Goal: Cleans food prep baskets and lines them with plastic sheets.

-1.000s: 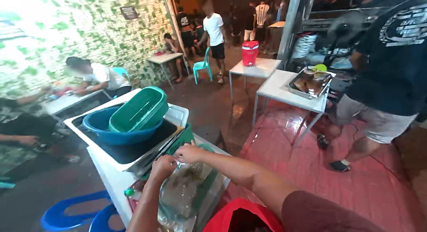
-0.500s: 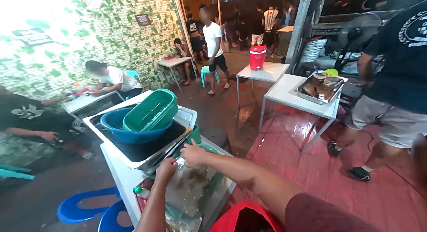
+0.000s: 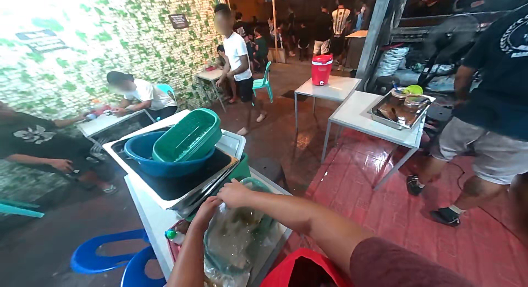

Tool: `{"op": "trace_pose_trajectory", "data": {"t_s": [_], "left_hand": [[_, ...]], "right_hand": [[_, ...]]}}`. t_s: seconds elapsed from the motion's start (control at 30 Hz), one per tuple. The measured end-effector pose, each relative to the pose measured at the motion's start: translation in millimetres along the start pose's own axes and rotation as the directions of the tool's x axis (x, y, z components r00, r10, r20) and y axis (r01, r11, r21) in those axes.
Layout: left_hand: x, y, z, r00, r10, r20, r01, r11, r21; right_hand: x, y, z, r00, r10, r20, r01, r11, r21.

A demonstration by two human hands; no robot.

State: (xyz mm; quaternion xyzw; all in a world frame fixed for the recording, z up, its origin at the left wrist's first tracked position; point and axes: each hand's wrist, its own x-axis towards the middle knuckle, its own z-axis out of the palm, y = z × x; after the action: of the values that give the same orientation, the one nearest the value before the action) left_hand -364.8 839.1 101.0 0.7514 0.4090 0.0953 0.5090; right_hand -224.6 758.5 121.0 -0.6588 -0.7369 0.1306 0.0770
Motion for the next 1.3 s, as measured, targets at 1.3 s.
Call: {"op": "trace_pose_trajectory", "data": {"t_s": [1.3], "left_hand": [[-71.0,-65.5,-16.3,0.877,0.188,-0.443,-0.007,0.925,0.379]], "right_hand": [[-38.3,69.8,-9.2,0.922,0.354,-0.155,-0.325,0.928,0.182]]}}
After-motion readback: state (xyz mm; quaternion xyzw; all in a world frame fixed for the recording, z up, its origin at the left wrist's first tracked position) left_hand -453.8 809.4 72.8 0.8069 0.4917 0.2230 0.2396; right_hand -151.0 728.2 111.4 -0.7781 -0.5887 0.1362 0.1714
